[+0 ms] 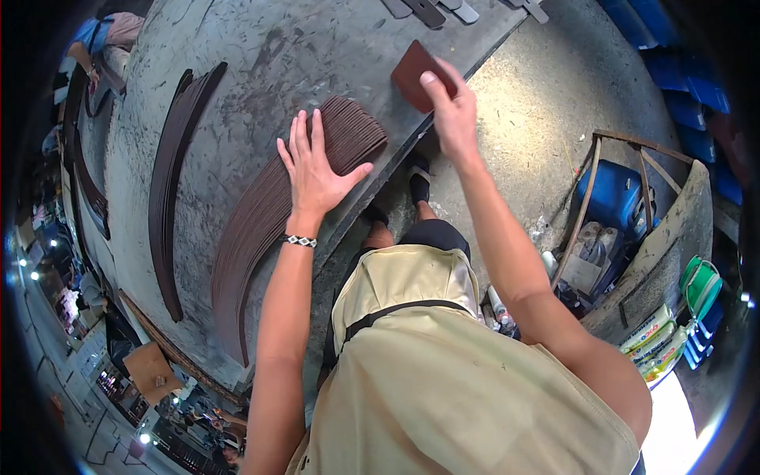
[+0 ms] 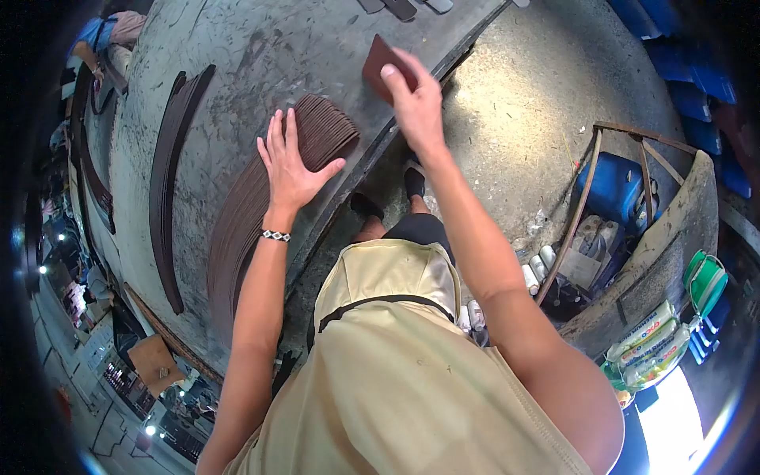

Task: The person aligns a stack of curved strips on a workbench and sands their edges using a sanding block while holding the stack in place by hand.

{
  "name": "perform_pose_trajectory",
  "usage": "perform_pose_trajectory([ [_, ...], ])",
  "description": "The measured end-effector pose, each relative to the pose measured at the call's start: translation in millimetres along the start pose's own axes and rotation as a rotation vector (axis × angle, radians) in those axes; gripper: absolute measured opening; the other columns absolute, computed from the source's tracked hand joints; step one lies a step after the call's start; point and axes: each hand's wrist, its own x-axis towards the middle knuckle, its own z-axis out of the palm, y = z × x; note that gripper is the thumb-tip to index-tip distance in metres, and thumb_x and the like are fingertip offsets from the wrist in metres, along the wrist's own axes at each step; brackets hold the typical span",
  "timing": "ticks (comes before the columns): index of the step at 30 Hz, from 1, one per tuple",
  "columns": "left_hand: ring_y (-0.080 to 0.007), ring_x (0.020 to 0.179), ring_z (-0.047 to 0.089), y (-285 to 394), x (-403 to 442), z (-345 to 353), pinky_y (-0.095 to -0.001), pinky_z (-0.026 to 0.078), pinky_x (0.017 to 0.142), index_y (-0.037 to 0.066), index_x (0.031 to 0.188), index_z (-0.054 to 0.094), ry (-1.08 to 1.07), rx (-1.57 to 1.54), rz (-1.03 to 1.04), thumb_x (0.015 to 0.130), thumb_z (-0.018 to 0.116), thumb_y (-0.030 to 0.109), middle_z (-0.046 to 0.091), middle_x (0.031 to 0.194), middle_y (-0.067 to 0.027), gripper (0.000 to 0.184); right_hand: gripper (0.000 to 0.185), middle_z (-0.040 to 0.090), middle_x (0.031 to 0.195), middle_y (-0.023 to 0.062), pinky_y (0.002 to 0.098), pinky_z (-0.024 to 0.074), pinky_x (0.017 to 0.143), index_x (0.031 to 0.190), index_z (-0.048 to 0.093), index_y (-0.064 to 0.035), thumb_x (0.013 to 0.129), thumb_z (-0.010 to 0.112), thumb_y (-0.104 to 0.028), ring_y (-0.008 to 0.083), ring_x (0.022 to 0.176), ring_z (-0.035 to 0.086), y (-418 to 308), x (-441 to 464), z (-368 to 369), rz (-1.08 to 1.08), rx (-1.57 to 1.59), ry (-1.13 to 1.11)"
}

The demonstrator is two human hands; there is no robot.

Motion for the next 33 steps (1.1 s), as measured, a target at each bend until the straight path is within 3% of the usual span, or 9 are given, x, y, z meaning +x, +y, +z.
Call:
perform_pose_trajectory([
  [3, -0.0437, 0.168, 0.025, -28, -20, -21, -0.072, 0.012, 0.133, 0.012, 0.179, 0.023, -0.053, 0.034, -0.028, 0.069, 0.089, 0.081, 0.027, 0.181, -0.0226, 0.146, 0.033, 0.079, 0.117, 0.0088, 0.0332, 0.059, 0.095, 0.125, 0.072, 0.0013, 0.111, 0.074, -0.029, 0.0147, 0.107, 0.071, -7, 20, -9, -0.073, -0.069, 0.001],
  [10, -0.0426, 0.169, 0.023, -87, -77, -43, -0.0717, 0.011, 0.134, 0.015, 0.18, 0.021, -0.108, 0.139, -0.135, 0.065, 0.096, 0.072, 0.028, 0.179, -0.0217, 0.148, 0.029, 0.072, 0.15, 0.0209, 0.0428, 0.0579, 0.107, 0.113, 0.063, -0.0025, 0.099, 0.083, -0.018, 0.0307, 0.127, 0.075, -6, -19, 24, -0.317, -0.34, -0.365],
  [11, -0.0422, 0.168, 0.024, -88, -77, -38, -0.0715, 0.011, 0.134, 0.016, 0.18, 0.021, -0.083, 0.117, -0.122, 0.066, 0.095, 0.071, 0.029, 0.179, -0.0202, 0.147, 0.03, 0.074, 0.148, 0.0192, 0.046, 0.0541, 0.112, 0.118, 0.065, -0.003, 0.1, 0.082, -0.019, 0.0381, 0.131, 0.073, 9, -23, 30, -0.351, -0.403, -0.422],
  [16, -0.0395, 0.164, 0.032, -89, -81, -31, -0.0683, 0.015, 0.134, 0.015, 0.179, 0.024, -0.007, 0.065, -0.092, 0.07, 0.096, 0.065, 0.035, 0.174, -0.0184, 0.14, 0.046, 0.072, 0.151, 0.0128, 0.0461, 0.048, 0.119, 0.148, 0.069, -0.0121, 0.103, 0.075, -0.013, 0.0324, 0.142, 0.065, 20, -27, 51, -0.672, -0.954, -0.388],
  [19, -0.0388, 0.162, 0.034, -90, -82, -30, -0.0673, 0.018, 0.134, 0.015, 0.179, 0.026, 0.024, 0.046, -0.089, 0.07, 0.096, 0.065, 0.037, 0.173, -0.0183, 0.138, 0.055, 0.069, 0.155, 0.0135, 0.051, 0.0448, 0.122, 0.156, 0.065, -0.0163, 0.102, 0.073, -0.01, 0.0323, 0.147, 0.062, 23, -18, 48, -0.743, -0.858, -0.319],
  [23, -0.0384, 0.16, 0.037, -89, -86, -32, -0.0662, 0.022, 0.132, 0.014, 0.178, 0.029, 0.055, 0.025, -0.104, 0.072, 0.095, 0.063, 0.04, 0.172, -0.0188, 0.134, 0.06, 0.064, 0.161, 0.0121, 0.057, 0.0383, 0.129, 0.156, 0.064, -0.0119, 0.098, 0.075, -0.009, 0.0383, 0.154, 0.055, 22, -76, 49, -0.678, -1.272, -0.118],
  [27, -0.038, 0.156, 0.041, -96, -85, -26, -0.0653, 0.026, 0.131, 0.015, 0.177, 0.031, 0.074, 0.059, -0.097, 0.073, 0.095, 0.061, 0.042, 0.17, -0.019, 0.13, 0.054, 0.058, 0.168, 0.0104, 0.0582, 0.0326, 0.132, 0.151, 0.067, -0.0127, 0.098, 0.076, -0.014, 0.0356, 0.164, 0.042, 50, -203, 127, -0.625, -1.166, -0.469],
  [30, -0.0379, 0.154, 0.042, -94, -92, -28, -0.0649, 0.027, 0.13, 0.015, 0.176, 0.032, 0.077, 0.025, -0.086, 0.074, 0.095, 0.062, 0.044, 0.168, -0.0187, 0.129, 0.051, 0.06, 0.166, 0.0116, 0.0586, 0.0324, 0.132, 0.15, 0.068, -0.0128, 0.1, 0.075, -0.018, 0.0353, 0.163, 0.043, 36, -181, 108, -0.73, -1.237, -0.61],
  [33, -0.0379, 0.153, 0.043, -95, -89, -31, -0.0649, 0.029, 0.13, 0.015, 0.176, 0.032, 0.097, 0.002, -0.097, 0.074, 0.094, 0.063, 0.045, 0.167, -0.0185, 0.129, 0.051, 0.062, 0.163, 0.0148, 0.0593, 0.0339, 0.131, 0.152, 0.067, -0.0097, 0.102, 0.073, -0.007, 0.0377, 0.161, 0.047, 37, -122, 65, -0.603, -1.36, -0.185],
])
